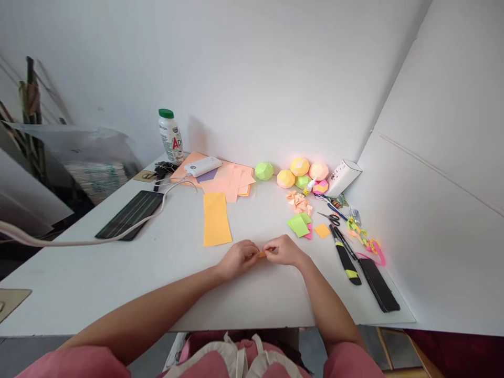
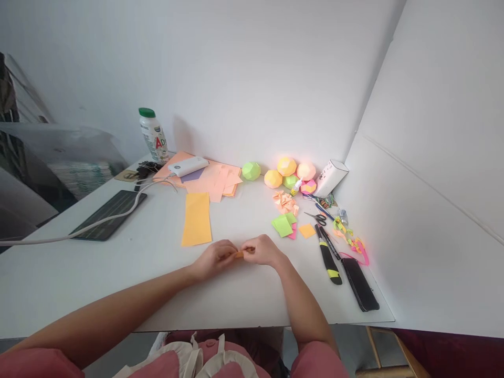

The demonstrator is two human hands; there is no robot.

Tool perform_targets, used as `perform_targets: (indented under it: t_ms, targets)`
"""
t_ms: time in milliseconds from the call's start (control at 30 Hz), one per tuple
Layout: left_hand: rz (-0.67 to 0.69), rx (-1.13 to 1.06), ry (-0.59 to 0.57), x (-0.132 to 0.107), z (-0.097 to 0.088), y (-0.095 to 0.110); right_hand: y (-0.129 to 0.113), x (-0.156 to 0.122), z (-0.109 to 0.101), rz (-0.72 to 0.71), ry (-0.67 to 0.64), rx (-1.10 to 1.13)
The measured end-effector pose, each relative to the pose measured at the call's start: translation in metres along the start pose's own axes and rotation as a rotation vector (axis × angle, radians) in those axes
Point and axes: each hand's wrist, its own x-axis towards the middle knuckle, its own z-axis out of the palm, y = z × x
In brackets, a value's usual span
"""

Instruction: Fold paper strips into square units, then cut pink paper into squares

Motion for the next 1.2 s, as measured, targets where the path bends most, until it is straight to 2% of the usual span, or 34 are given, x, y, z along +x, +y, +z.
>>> perform_targets:
  t_ms: [133, 233, 333, 500, 700, 867, 967, 1067, 1133, 1200]
  targets:
    - [-0.215, -0.243, 0.038, -0.001, -0.009, 0.002, 0.014, -0.002, 0.017, 0.042, 0.091, 0.242]
    - [-0.301, -0.315, 0.030, -0.003, -0.012, 0.005, 0.013, -0.001, 0.027, 0.058, 0.134, 0.357]
    - [-0.297, -0.311, 0.018, -0.005, -0.010, 0.006, 0.006, 0.000, 0.032, 0.059, 0.159, 0.418]
    - [-0.215, -0.214, 0.027, -0.009, -0.007, 0.002, -0.005, 0.000, 0.034, 0.045, 0.195, 0.439]
    - [-0.155, -0.187, -0.038, -0.009, -0.010, 0.007, -0.014, -0.002, 0.036, 0.023, 0.203, 0.435]
    - [-0.175, -0.228, 0.017, -0.008, -0.015, 0.008, -0.005, -0.001, 0.025, 0.038, 0.209, 0.455]
    - [-0.198, -0.256, 0.063, -0.006, -0.021, 0.006, 0.006, -0.001, 0.015, 0.078, 0.268, 0.492]
    - [-0.231, -0.296, 0.085, -0.005, -0.023, 0.005, 0.009, -0.001, 0.013, 0.099, 0.317, 0.548]
    - [-0.250, -0.326, 0.078, -0.005, -0.022, 0.004, 0.006, -0.001, 0.019, 0.085, 0.283, 0.583]
    - [-0.261, -0.340, 0.064, -0.006, -0.019, 0.003, 0.001, -0.001, 0.029, 0.059, 0.191, 0.601]
